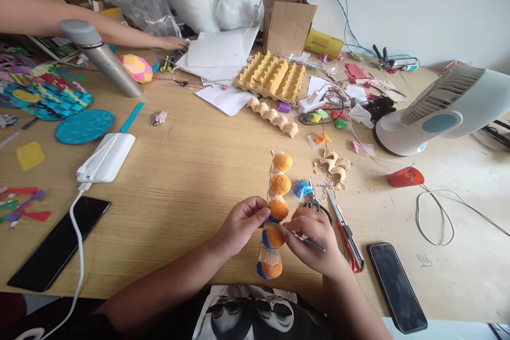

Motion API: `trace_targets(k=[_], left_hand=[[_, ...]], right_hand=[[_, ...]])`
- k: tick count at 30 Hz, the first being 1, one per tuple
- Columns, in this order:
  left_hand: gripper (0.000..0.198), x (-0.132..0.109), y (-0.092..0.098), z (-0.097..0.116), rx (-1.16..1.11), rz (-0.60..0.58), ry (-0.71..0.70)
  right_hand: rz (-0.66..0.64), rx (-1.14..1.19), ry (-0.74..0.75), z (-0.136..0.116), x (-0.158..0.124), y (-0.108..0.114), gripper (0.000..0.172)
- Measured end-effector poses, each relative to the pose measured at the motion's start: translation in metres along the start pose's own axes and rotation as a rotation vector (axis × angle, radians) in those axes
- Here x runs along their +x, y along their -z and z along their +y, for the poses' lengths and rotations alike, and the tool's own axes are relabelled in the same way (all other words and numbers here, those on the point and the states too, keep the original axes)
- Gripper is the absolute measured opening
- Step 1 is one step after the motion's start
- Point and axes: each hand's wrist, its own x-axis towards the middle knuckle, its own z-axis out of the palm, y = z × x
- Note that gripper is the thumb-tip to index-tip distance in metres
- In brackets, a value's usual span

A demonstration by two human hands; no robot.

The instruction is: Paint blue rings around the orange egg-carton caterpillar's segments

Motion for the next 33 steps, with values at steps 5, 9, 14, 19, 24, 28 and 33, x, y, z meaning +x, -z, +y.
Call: trace_targets(k=[5,9,14,19,24,28,33], left_hand=[[0.029,0.0000,0.0001,0.0012,0.029,-0.003,-0.023],[0.029,-0.0020,-0.0020,0.0059,0.051,-0.025,-0.035],[0.030,-0.0017,-0.0022,0.0076,0.094,-0.014,-0.050],[0.029,-0.0018,-0.0026,0.0068,0.106,-0.007,-0.015],[0.028,-0.0019,-0.0031,0.0050,0.069,-0.007,0.001],[0.030,-0.0027,0.0002,0.0021,-0.008,-0.006,0.046],[0.025,-0.0040,0.0017,0.0031,-0.042,-0.062,0.053]], right_hand=[[-0.016,0.024,-0.021,-0.0012,-0.0003,-0.0007,0.019],[-0.049,-0.052,-0.016,0.0004,-0.0003,-0.0006,0.017],[-0.060,-0.117,-0.024,0.0006,-0.0006,-0.0002,0.016],[-0.035,-0.032,-0.044,-0.0008,-0.0010,-0.0013,0.017],[-0.027,-0.094,-0.074,0.0005,-0.0001,-0.0039,0.018],[0.015,-0.090,-0.088,0.0007,0.0004,-0.0050,0.020],[0.073,-0.050,-0.139,0.0013,0.0005,-0.0039,0.021]])
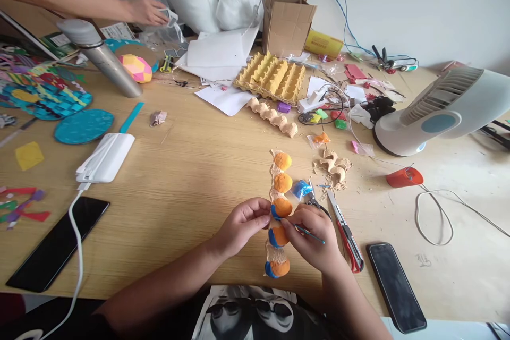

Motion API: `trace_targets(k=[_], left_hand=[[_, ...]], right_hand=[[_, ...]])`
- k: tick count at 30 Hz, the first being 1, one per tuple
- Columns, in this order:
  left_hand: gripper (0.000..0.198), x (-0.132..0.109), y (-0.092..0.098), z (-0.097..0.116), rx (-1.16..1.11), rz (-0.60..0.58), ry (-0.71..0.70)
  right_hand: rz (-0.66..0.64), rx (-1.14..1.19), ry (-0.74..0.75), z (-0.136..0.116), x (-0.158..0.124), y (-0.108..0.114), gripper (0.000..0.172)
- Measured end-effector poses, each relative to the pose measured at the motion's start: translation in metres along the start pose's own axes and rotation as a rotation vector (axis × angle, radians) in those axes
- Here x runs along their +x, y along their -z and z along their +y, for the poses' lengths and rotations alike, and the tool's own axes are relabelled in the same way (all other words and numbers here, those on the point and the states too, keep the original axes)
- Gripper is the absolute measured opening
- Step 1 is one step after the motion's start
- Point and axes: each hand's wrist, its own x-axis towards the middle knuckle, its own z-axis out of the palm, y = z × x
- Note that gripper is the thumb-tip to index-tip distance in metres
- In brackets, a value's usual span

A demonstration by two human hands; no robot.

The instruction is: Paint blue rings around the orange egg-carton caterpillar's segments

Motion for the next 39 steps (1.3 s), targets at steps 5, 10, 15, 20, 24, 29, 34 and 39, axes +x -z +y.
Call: trace_targets(k=[5,10,15,20,24,29,34,39], left_hand=[[0.023,0.002,-0.003,0.003,0.022,0.012,0.005],[0.023,0.002,-0.005,0.006,0.079,0.043,0.007],[0.019,0.002,-0.006,0.006,0.121,0.048,0.012],[0.021,0.003,-0.007,0.006,0.130,0.043,0.013],[0.022,0.002,-0.008,0.005,0.150,0.035,0.015],[0.020,0.001,-0.010,0.006,0.172,0.035,0.013],[0.019,0.001,-0.012,0.007,0.205,0.023,-0.015],[0.020,0.000,-0.011,0.004,0.261,0.046,-0.035]], right_hand=[[-0.010,0.030,-0.034,-0.001,0.002,0.001,0.022],[-0.022,0.108,-0.022,-0.006,0.005,0.002,0.023],[-0.009,0.013,-0.040,-0.003,0.003,-0.001,0.024],[-0.007,0.006,-0.039,-0.003,0.004,-0.002,0.025],[-0.005,0.061,-0.090,-0.005,0.006,0.000,0.026],[0.018,0.029,-0.091,-0.006,0.007,-0.001,0.027],[0.035,0.036,-0.119,-0.006,0.006,-0.001,0.026],[0.009,0.070,-0.128,-0.005,0.005,0.000,0.026]])
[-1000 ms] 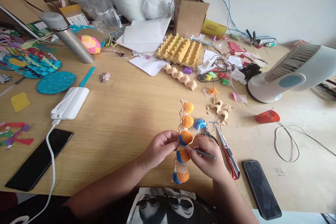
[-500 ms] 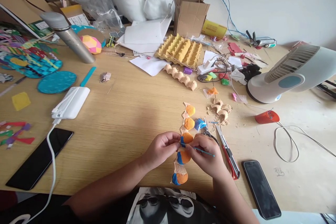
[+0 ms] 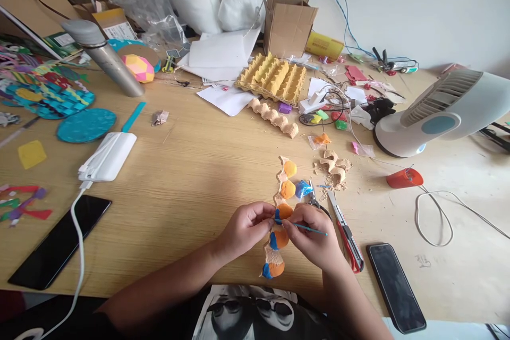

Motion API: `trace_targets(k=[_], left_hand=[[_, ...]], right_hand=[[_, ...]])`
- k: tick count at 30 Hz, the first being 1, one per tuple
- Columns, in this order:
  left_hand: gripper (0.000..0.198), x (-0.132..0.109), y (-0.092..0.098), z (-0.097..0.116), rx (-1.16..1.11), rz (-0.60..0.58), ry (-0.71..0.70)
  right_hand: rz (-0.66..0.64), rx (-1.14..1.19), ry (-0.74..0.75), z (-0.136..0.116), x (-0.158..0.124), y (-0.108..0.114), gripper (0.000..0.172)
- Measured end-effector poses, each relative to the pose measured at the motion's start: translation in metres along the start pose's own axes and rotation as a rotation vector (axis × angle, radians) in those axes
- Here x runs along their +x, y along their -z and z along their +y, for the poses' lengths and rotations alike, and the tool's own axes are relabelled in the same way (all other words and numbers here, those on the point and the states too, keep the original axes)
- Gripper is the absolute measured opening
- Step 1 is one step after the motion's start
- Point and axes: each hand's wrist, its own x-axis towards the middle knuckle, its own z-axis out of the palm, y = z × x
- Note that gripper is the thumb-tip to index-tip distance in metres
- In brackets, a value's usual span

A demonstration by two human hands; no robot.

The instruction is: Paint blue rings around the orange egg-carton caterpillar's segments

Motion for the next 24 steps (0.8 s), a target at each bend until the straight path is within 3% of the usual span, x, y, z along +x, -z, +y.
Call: trace_targets(k=[14,24], left_hand=[[0.021,-0.0048,0.0000,0.0000,0.112,-0.073,-0.049],[0.019,-0.0069,-0.0008,0.0037,0.247,-0.078,-0.101]], right_hand=[[0.023,0.127,-0.183,0.0000,0.0020,0.0034,0.024],[0.057,0.070,-0.214,-0.0007,0.0001,-0.0013,0.018]])
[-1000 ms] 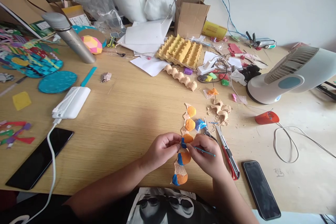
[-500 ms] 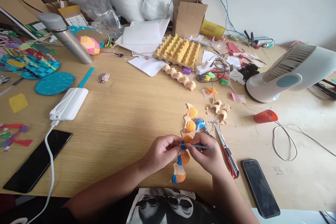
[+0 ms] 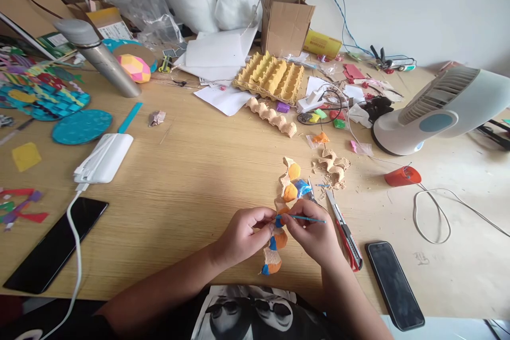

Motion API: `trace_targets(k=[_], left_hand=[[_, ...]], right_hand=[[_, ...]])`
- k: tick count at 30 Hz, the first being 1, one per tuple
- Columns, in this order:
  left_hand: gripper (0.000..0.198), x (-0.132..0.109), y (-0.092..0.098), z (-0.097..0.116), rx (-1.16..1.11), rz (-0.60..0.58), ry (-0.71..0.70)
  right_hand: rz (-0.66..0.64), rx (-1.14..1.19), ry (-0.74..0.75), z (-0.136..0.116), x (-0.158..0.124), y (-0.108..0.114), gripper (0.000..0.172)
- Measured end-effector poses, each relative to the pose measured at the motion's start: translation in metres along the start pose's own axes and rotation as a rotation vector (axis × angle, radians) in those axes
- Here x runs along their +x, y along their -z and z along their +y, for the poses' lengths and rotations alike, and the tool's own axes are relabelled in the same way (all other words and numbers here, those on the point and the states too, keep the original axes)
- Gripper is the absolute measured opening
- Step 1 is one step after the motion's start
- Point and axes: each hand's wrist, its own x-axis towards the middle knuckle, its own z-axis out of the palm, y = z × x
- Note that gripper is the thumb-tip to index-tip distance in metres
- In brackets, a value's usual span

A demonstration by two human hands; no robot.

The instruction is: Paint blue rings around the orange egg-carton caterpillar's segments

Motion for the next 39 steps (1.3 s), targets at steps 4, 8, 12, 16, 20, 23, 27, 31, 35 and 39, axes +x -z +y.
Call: trace_targets(k=[4,8,12,16,20,23,27,31,35,39], left_hand=[[0.016,-0.001,0.000,0.001,0.036,0.012,-0.015],[0.017,-0.001,0.000,0.001,0.038,-0.005,-0.010],[0.018,0.000,0.000,0.003,0.022,0.000,0.015],[0.017,0.000,0.000,0.005,0.045,-0.005,-0.011],[0.016,0.000,0.000,0.004,0.051,0.003,-0.026],[0.017,0.000,0.000,0.003,0.038,-0.002,-0.020],[0.019,0.000,0.000,0.003,0.026,-0.006,-0.002],[0.019,0.001,0.001,0.002,-0.070,-0.014,0.022],[0.017,0.005,0.005,-0.005,-0.324,0.042,0.088],[0.019,0.008,0.009,-0.009,-0.620,0.056,0.183]], right_hand=[[-0.007,-0.014,-0.026,0.003,0.000,0.000,0.020],[-0.033,0.069,-0.043,0.004,-0.001,0.003,0.020],[-0.022,0.173,-0.078,0.003,-0.001,0.004,0.024],[-0.033,0.152,-0.088,0.002,-0.001,0.003,0.025],[-0.030,0.119,-0.100,0.003,-0.001,0.002,0.025],[-0.034,0.134,-0.102,0.004,-0.002,0.003,0.025],[-0.035,0.142,-0.080,0.005,-0.003,0.004,0.025],[-0.003,0.256,-0.084,0.010,-0.002,0.004,0.025],[0.196,0.572,-0.076,0.014,0.001,0.006,0.026],[0.293,0.852,-0.100,0.013,0.009,0.005,0.020]])
